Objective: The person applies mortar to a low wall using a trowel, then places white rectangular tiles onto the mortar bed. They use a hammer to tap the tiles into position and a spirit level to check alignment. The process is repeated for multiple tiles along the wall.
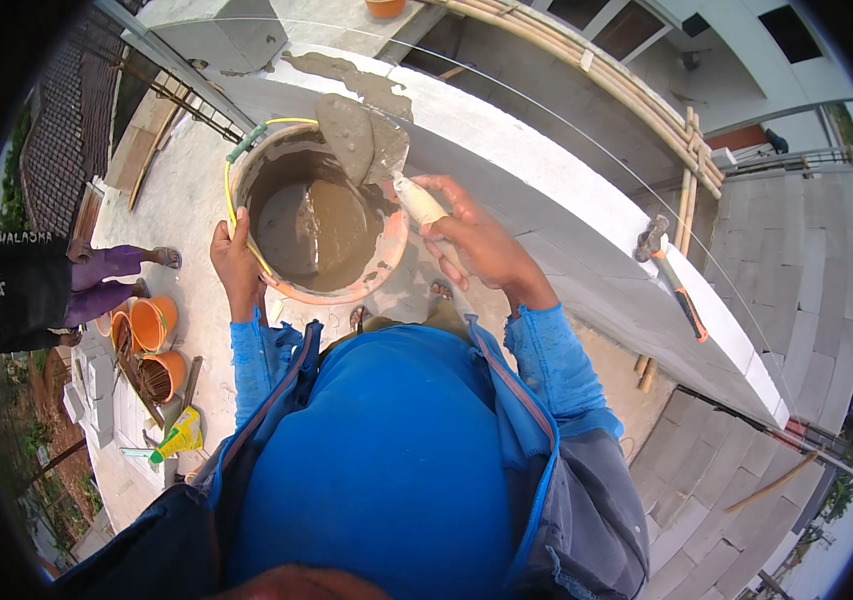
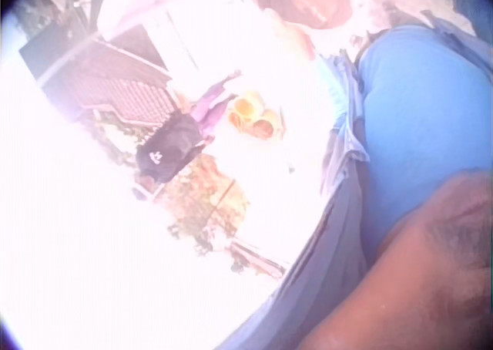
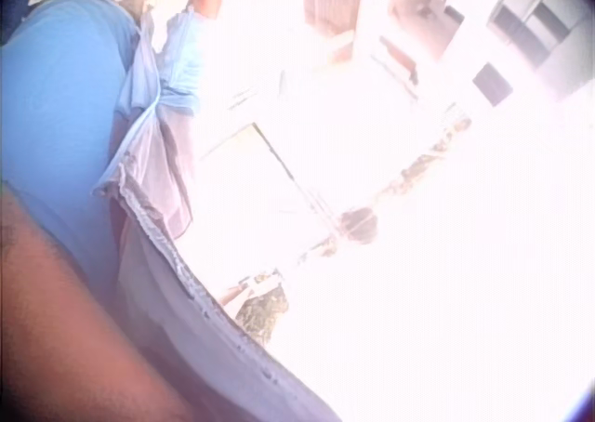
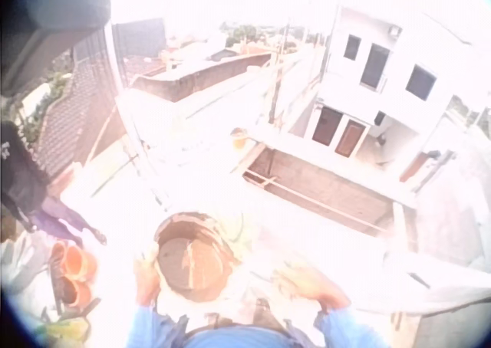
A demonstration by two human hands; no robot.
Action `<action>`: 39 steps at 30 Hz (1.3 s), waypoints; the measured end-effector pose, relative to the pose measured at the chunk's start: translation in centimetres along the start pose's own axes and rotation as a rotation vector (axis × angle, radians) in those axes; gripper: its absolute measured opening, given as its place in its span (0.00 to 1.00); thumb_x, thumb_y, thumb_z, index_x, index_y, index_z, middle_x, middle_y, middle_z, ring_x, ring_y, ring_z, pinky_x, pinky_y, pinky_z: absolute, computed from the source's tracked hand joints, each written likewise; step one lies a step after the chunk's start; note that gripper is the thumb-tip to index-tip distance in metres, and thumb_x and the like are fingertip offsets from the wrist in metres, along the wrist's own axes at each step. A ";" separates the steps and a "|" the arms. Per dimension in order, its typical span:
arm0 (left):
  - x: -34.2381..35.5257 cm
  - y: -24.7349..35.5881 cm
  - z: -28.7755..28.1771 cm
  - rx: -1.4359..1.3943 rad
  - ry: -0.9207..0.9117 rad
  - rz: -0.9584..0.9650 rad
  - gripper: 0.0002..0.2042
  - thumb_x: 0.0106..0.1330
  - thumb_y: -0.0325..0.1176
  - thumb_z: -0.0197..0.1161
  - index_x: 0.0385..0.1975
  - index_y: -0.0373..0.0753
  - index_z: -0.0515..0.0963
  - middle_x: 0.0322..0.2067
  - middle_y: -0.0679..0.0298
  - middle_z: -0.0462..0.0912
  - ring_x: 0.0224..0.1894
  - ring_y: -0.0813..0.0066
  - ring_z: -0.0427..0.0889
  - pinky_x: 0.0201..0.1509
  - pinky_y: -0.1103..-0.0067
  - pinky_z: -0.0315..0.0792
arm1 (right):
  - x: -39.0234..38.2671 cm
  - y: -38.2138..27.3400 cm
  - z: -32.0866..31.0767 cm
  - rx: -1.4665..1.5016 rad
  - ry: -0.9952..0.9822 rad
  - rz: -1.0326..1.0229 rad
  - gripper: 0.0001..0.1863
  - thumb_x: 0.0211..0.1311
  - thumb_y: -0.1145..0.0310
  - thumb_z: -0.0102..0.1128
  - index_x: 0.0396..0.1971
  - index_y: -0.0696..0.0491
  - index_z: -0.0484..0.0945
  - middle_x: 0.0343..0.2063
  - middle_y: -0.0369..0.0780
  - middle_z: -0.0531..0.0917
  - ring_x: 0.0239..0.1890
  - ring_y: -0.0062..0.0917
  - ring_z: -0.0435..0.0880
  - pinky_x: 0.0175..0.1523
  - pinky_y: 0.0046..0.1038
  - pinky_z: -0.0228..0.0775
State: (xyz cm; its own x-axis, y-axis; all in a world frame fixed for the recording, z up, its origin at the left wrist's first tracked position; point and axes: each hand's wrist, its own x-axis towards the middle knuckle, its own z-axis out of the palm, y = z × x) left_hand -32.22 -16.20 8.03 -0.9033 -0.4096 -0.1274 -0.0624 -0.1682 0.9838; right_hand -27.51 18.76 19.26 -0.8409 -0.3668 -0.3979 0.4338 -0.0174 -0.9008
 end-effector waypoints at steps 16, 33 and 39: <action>-2.6 -3.3 -4.8 0.207 0.163 -0.036 0.22 0.76 0.39 0.71 0.22 0.47 0.65 0.20 0.78 0.64 0.21 0.89 0.59 0.24 0.82 0.56 | -6.8 1.0 -10.1 -1.561 0.637 -0.173 0.34 0.61 0.68 0.61 0.70 0.29 0.77 0.29 0.40 0.78 0.25 0.36 0.84 0.31 0.40 0.77; 0.8 -0.8 -9.6 0.109 -0.001 0.017 0.21 0.76 0.38 0.70 0.23 0.46 0.66 0.21 0.76 0.68 0.22 0.88 0.65 0.26 0.83 0.62 | 1.2 18.4 2.4 -1.207 0.934 -0.304 0.40 0.60 0.74 0.64 0.74 0.30 0.71 0.38 0.42 0.75 0.28 0.40 0.84 0.30 0.43 0.80; 1.9 -0.7 -13.1 0.051 -0.061 0.005 0.18 0.76 0.37 0.71 0.25 0.45 0.69 0.23 0.75 0.72 0.24 0.88 0.68 0.27 0.83 0.65 | 7.2 16.2 4.0 -1.101 1.130 -0.327 0.39 0.62 0.75 0.60 0.74 0.31 0.71 0.41 0.44 0.75 0.29 0.44 0.84 0.33 0.47 0.79</action>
State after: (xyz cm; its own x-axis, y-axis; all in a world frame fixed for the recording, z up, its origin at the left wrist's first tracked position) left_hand -28.30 -28.57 5.46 -0.9277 -0.3549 -0.1163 -0.0784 -0.1195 0.9897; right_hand -25.23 12.15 2.54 -0.8589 0.3662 0.3579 0.1841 0.8731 -0.4514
